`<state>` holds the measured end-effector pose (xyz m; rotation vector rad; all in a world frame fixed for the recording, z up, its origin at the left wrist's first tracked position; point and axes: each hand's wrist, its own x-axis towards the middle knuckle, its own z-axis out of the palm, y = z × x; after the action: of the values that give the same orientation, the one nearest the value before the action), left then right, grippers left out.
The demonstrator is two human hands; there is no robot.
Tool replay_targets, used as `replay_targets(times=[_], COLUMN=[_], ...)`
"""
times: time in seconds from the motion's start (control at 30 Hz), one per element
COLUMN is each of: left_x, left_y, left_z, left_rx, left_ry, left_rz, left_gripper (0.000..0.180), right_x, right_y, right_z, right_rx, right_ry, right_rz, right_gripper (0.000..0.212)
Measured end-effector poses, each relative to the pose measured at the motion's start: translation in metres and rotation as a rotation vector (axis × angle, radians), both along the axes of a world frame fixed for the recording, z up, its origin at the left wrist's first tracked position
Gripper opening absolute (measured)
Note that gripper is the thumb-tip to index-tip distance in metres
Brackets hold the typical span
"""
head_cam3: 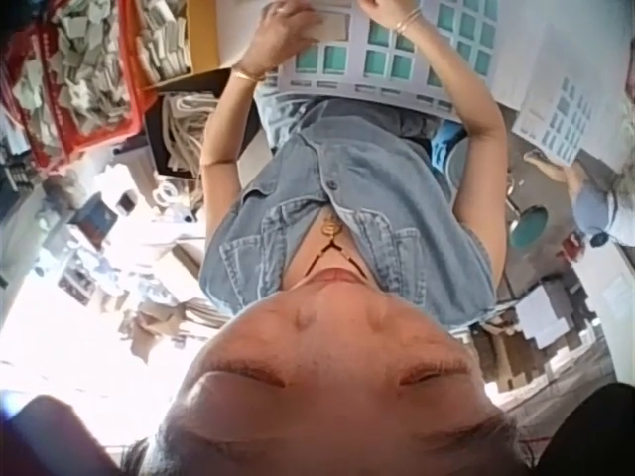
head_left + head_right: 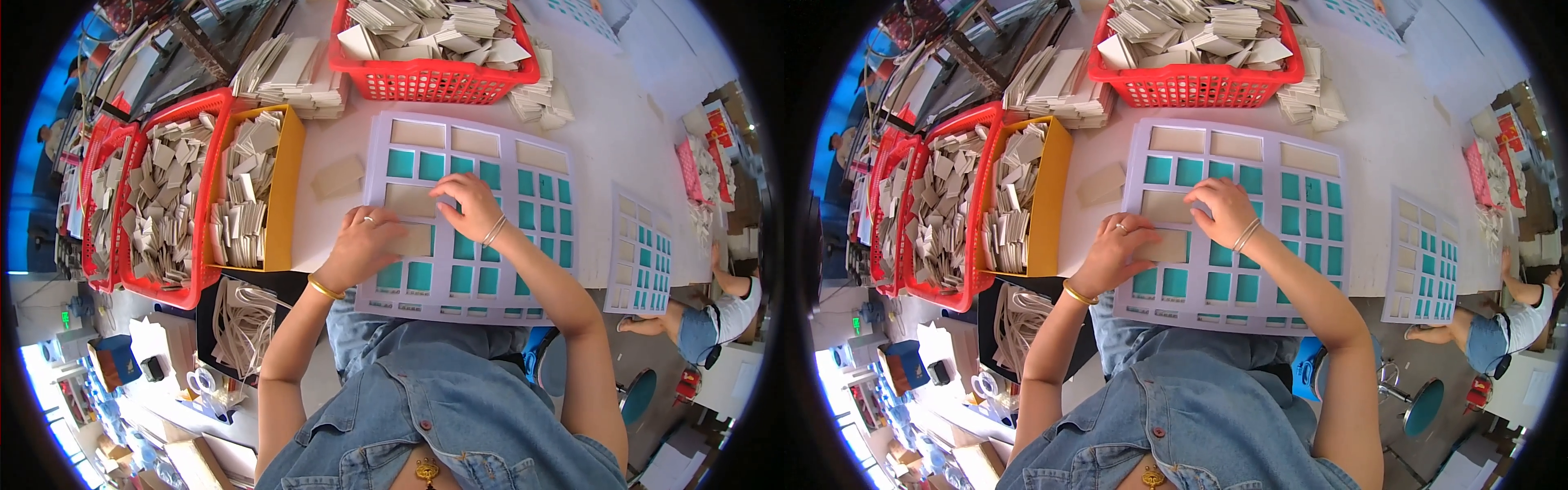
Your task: Assembling packaging inserts by placing small rectangular pieces into a gridded tray.
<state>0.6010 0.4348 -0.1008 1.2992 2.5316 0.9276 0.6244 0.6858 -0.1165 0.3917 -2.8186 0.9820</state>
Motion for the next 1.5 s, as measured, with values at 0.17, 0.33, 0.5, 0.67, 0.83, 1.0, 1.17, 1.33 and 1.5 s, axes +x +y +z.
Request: replay_targets(times=[0.17, 0.33, 0.5, 0.67, 0.83, 1.0, 1.17, 1.33, 1.5], left_x=[0.001, 0.012, 0.012, 0.022, 0.029, 0.035, 0.036, 0.041, 0.038], left_y=[0.005, -0.006, -0.007, -0.002, -0.009, -0.009, -0.004, 0.011, 0.019], left_z=[-0.003, 0.000, -0.018, -0.013, -0.021, -0.018, -0.019, -0.023, -0.019], left_rx=[0.074, 0.106, 0.069, 0.035, 0.005, -0.077, -0.047, 0.006, -0.020], left_ry=[0.043, 0.142, 0.311, 0.321, 0.335, 0.393, 0.328, 0.270, 0.160], left_rz=[-0.016, 0.116, 0.079, 0.200, 0.268, 0.189, 0.070, -0.022, -0.054], left_gripper=[0.045, 0.042, 0.030, 0.023, 0.017, 0.017, 0.033, 0.042, 0.041], right_x=[0.002, 0.008, 0.012, 0.011, 0.015, 0.016, 0.016, 0.013, 0.001], right_y=[-0.008, -0.006, -0.017, -0.024, -0.025, -0.028, -0.036, -0.039, -0.037], right_z=[0.000, 0.007, 0.000, 0.007, 0.007, 0.006, 0.004, 0.005, 0.004], right_rx=[0.051, 0.136, 0.284, 0.305, 0.322, 0.344, 0.287, 0.239, 0.294], right_ry=[-0.010, 0.036, 0.108, 0.091, 0.097, 0.078, 0.186, 0.215, 0.110], right_rz=[-0.031, -0.019, 0.068, 0.050, 0.055, 0.054, 0.071, 0.065, 0.172], right_gripper=[0.021, 0.016, 0.012, 0.014, 0.016, 0.018, 0.016, 0.018, 0.020])
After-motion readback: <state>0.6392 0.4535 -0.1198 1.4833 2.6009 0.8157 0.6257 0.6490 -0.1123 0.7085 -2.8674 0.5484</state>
